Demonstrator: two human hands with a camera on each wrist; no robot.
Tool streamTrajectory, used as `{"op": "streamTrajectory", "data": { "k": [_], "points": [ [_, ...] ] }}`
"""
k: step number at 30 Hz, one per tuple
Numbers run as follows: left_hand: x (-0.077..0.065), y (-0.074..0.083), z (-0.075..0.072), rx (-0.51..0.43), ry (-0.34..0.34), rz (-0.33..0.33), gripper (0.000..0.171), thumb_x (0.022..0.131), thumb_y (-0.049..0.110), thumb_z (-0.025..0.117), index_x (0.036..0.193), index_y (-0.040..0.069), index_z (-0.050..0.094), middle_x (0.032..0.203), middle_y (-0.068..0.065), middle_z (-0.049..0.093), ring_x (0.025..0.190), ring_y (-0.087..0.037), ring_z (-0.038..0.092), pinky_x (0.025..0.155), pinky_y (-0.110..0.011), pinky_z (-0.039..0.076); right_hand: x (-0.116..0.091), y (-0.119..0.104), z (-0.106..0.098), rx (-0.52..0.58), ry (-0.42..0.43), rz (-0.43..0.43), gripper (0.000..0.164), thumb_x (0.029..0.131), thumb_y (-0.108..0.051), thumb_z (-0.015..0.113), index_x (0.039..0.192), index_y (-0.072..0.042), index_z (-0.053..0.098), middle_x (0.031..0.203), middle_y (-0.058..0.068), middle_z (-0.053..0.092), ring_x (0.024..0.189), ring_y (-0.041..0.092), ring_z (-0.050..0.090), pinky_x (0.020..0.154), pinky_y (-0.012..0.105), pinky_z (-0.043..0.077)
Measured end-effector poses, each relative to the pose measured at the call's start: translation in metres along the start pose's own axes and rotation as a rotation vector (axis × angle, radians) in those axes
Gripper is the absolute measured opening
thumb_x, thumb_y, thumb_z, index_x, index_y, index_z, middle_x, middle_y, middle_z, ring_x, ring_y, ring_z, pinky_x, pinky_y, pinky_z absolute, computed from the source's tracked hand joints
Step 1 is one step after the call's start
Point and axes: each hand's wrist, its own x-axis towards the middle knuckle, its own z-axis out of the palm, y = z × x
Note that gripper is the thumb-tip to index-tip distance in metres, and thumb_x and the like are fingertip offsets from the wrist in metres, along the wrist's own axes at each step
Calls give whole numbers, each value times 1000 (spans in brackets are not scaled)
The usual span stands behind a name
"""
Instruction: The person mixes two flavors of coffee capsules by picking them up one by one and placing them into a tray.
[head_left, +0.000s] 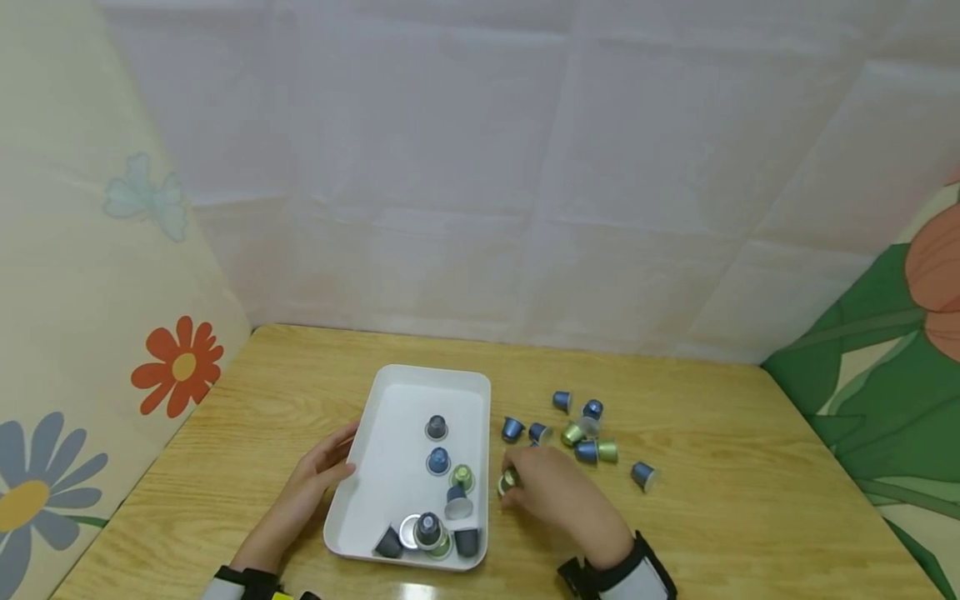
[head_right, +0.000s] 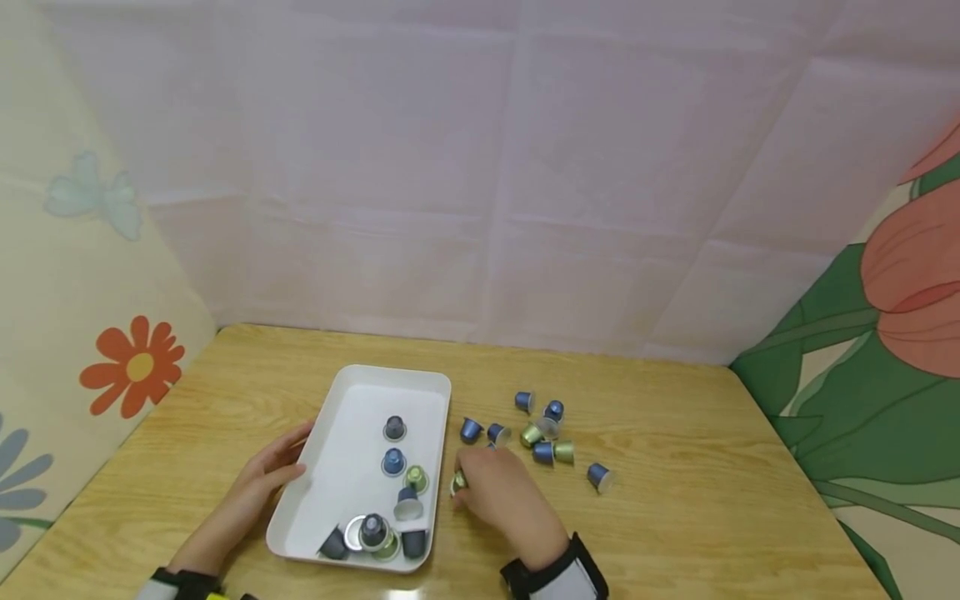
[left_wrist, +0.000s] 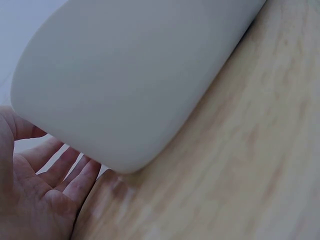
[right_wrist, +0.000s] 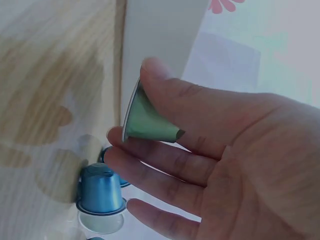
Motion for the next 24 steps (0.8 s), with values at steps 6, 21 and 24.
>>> {"op": "streamTrajectory", "data": {
  "k": [6,21,24],
  "points": [
    [1,1,0,4,3,-9,61,97,7,56,151,-4,32,154,-24,34,139,-38,32,94,-17,39,4,-2,-8,20,13,23,22,77,-17,84,91,-13,67,83,-4,63,76,14,58,69,36,50],
    [0,0,3,22,27,-7,59,96,7,57,150,-3,35,151,-23,40,135,-31,39,94,-19,41,17,0,-18,1,93,88,30,88,-23,76,111,-6,67,97,3,64,90,20,62,80,41,52],
    [-1,1,2,24,20,0,59,97,8,57,150,-3,35,151,-24,39,136,-32,38,94,-19,40,20,0,-19,-5,126,71,31,87,-23,76,112,-5,67,101,5,66,94,23,64,83,42,52]
  ]
}}
